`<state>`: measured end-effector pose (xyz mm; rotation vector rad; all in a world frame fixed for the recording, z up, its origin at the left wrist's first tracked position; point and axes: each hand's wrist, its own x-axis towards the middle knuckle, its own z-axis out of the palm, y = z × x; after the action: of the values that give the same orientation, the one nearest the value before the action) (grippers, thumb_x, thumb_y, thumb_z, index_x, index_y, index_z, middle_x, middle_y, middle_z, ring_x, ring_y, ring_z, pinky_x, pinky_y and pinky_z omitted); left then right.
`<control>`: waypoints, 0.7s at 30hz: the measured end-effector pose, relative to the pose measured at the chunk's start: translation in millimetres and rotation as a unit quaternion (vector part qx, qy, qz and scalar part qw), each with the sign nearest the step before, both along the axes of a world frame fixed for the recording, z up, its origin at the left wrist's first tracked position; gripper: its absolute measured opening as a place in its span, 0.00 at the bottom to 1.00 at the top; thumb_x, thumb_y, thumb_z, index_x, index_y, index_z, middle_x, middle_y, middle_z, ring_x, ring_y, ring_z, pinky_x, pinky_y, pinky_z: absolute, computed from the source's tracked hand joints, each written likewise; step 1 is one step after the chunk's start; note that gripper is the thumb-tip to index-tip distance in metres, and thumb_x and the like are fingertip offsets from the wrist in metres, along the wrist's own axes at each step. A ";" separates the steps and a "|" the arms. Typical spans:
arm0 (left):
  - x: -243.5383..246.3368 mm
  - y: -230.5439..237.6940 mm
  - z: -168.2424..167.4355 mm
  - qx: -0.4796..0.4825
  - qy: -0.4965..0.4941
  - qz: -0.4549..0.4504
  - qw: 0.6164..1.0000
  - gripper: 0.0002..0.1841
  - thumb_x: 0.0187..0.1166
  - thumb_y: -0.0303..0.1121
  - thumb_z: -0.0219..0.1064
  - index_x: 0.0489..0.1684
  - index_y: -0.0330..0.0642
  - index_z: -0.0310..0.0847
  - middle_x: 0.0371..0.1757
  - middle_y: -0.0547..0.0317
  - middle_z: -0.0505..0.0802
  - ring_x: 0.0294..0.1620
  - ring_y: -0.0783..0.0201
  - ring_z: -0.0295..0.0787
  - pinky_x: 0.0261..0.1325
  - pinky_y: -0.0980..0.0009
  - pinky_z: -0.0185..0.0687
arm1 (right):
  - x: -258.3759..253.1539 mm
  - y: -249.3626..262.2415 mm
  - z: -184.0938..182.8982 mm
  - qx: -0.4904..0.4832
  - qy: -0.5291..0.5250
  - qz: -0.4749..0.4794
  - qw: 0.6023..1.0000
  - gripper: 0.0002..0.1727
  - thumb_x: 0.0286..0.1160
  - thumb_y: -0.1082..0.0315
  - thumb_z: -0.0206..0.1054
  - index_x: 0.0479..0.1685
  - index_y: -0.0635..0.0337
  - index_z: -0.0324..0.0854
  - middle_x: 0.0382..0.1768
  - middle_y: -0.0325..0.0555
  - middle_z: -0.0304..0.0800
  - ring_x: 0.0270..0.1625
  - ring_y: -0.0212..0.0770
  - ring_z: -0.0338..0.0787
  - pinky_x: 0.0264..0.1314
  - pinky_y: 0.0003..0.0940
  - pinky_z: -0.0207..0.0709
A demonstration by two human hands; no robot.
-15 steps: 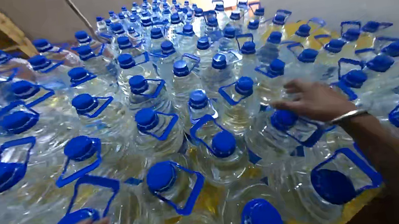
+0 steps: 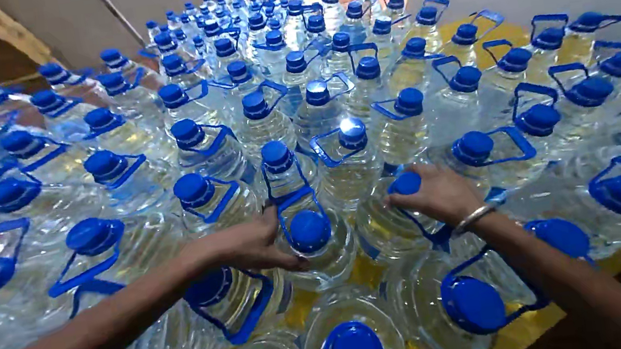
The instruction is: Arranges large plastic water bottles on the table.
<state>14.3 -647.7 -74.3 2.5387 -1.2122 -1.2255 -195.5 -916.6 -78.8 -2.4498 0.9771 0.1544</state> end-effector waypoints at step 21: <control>-41.1 -38.9 101.2 0.180 -0.183 -0.063 0.964 0.42 0.69 0.61 0.76 0.76 0.37 0.76 0.53 0.36 0.92 0.61 0.37 0.88 0.65 0.37 0.79 | -6.9 -16.3 10.9 0.164 -0.007 0.187 0.968 0.47 0.63 0.25 0.70 0.76 0.49 0.74 0.54 0.45 0.90 0.51 0.45 0.92 0.53 0.55 0.86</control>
<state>-26.9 -686.6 27.0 3.1093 -1.3401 -1.1202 -202.4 -932.8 -68.0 -2.2913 0.4286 0.3918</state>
